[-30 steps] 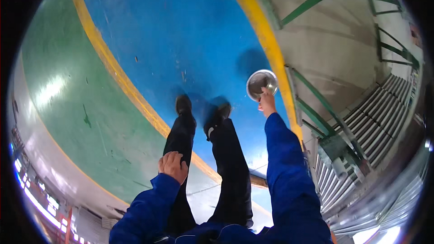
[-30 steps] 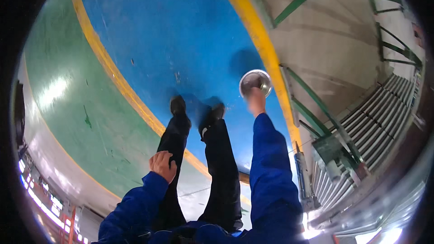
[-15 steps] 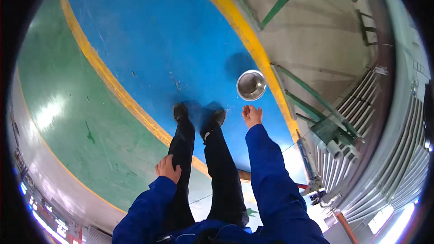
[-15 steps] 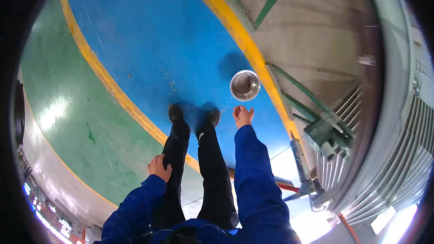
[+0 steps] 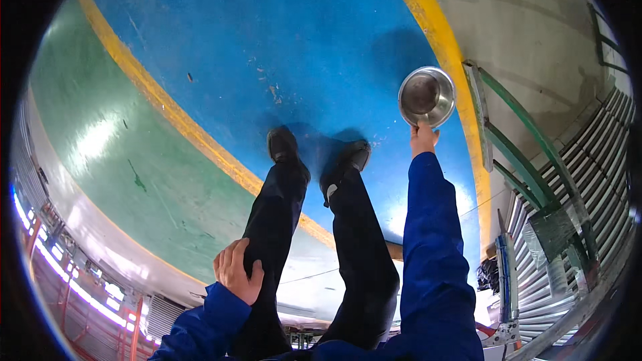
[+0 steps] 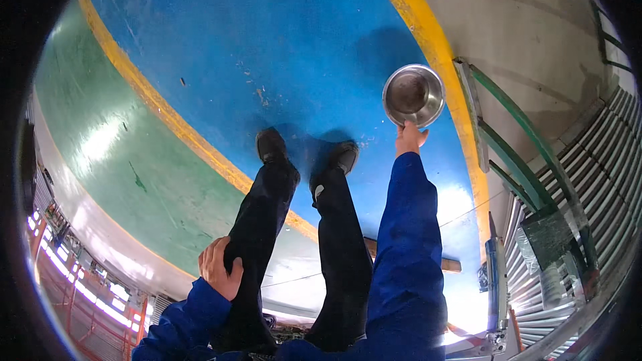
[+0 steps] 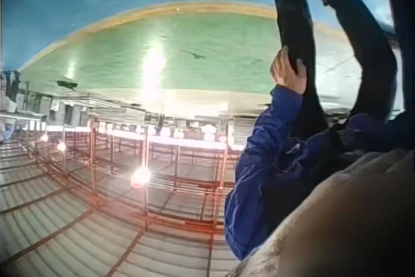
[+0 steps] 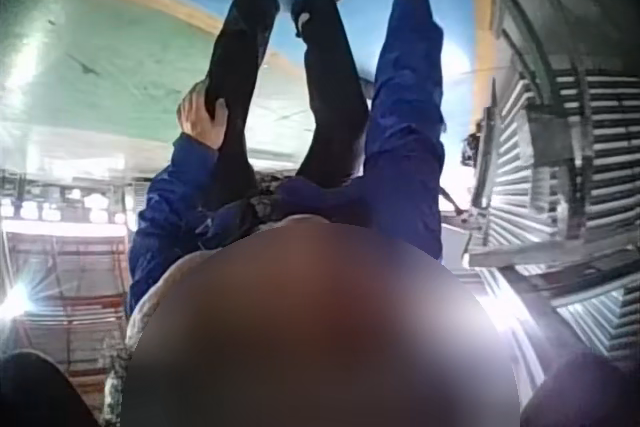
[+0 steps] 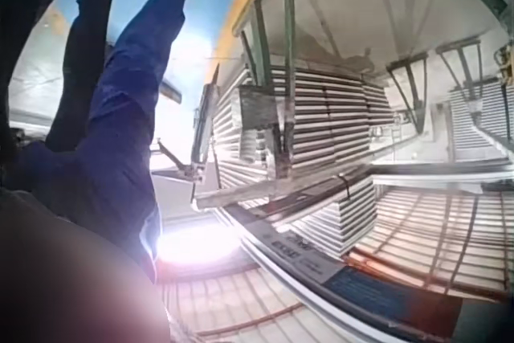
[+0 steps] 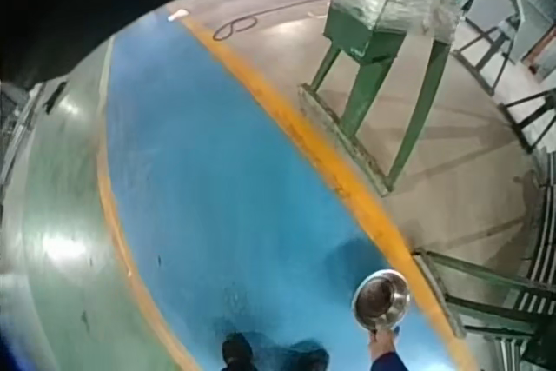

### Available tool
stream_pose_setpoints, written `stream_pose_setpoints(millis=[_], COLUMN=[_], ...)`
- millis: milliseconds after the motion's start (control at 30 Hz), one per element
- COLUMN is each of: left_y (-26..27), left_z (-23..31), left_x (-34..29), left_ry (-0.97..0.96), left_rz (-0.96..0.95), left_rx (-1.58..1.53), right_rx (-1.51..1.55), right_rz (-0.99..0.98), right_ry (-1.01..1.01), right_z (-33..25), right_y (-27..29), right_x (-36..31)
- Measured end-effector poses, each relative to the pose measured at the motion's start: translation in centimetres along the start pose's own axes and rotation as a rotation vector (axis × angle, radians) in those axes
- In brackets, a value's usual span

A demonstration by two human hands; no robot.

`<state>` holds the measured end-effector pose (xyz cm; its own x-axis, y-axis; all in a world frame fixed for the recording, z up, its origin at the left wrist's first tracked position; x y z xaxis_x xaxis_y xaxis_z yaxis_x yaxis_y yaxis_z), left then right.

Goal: Applying sealant to the joints of a window frame with a caulk gun and smoothing it out with a finger.

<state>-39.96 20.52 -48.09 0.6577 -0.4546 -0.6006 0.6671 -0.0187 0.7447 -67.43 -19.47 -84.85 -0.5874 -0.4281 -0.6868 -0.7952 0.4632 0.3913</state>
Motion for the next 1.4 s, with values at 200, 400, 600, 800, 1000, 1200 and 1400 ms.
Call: stream_pose_setpoints(millis=[200,400,600,800,1000,1200,1400], left_y=[0.2,0.3,3.7,19.4,31.1,35.6,41.8], left_z=[0.4,-0.3,2.4,9.8,11.2,10.4,10.8], left_x=[-0.6,-2.3,-2.3,-2.7,-10.1,-13.4,-12.9], left_ry=[0.004,0.073,0.307,0.249,0.248,0.242,-0.105], left_rz=[0.043,0.015,-0.063,-0.135,-0.119,0.038,0.387], left_rx=[0.04,0.011,-0.726,-1.17,-1.296,-1.45,-1.337], right_rx=[-0.165,-0.266,-0.493,-0.614,-0.735,-0.717,-0.955], right_rz=[0.023,-0.209,-0.438,-0.686,-0.914,-0.998,-1.164], right_ry=[0.066,0.215,0.461,0.367,0.579,0.664,1.552], right_z=[-3.0,-9.3,-16.8,-21.9,-25.7,-28.4,-36.4], right_y=[0.6,1.3,4.3,8.2,12.2,13.7,13.7], right_x=[-5.1,-17.7,-36.1,-55.6,-69.5,-76.1,-85.1])
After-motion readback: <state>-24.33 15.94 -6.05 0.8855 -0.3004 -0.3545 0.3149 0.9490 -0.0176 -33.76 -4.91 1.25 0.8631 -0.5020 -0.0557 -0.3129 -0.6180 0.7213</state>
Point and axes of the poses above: each hand's wrist, its own x-axis towards the middle knuckle, its own y-axis out of the back of the hand, z = x × y, the point moved 8 cm from there along x, towards the middle knuckle, and after that the axes turned 10 degrees about z, right-handed, at the moved point
